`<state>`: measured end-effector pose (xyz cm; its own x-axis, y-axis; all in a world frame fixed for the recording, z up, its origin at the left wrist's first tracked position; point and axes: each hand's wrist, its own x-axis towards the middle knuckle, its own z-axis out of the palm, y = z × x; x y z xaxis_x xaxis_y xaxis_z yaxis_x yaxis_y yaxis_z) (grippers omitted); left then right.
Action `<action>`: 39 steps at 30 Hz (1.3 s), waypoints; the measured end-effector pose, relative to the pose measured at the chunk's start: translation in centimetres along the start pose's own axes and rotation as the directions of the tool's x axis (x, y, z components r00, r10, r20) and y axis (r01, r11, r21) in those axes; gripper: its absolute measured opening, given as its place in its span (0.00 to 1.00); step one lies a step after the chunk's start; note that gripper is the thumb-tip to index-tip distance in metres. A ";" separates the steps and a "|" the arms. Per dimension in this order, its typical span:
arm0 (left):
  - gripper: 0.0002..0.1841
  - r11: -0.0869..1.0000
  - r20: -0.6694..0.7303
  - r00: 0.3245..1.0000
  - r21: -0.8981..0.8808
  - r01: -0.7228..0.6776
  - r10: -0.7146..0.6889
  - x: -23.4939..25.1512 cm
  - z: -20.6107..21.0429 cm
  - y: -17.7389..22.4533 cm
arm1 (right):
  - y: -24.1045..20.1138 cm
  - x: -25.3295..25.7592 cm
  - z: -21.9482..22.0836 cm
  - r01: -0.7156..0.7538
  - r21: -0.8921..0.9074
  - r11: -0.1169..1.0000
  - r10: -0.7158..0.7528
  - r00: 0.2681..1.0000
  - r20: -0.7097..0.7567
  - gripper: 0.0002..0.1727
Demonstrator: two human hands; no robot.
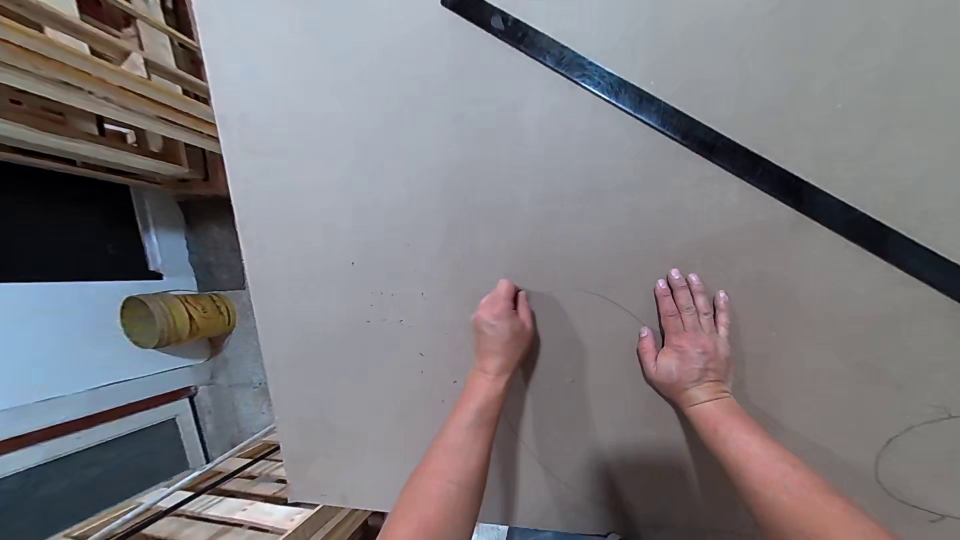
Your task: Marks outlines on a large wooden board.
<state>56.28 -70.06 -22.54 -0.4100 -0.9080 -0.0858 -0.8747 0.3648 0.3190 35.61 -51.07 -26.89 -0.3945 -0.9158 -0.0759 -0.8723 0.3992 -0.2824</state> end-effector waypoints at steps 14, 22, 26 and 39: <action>0.09 0.983 0.183 0.983 -0.180 0.037 -0.003 3.5 -1.8 0.4 | -0.3 0.0 0.4 -0.008 0.033 0.999 0.010 0.999 -0.049 0.40; 0.09 0.704 0.329 0.623 -0.285 -0.651 0.710 7.0 0.1 5.8 | -0.3 0.1 0.3 -0.065 0.051 0.997 0.069 0.994 -0.081 0.46; 0.10 0.536 0.366 0.441 -0.217 -0.816 0.820 7.9 0.6 6.0 | -0.4 0.1 0.4 -0.074 0.074 0.995 0.081 0.993 -0.084 0.45; 0.11 0.740 0.206 0.880 -0.640 -0.209 0.427 3.8 1.2 6.3 | 0.3 0.3 0.8 -0.051 0.064 0.997 0.059 0.990 -0.129 0.44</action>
<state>48.95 -70.96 -21.99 -0.7877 -0.6013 -0.1342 -0.3961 0.3274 0.8578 35.50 -51.25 -27.80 -0.4790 -0.8773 0.0317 -0.8307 0.4413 -0.3392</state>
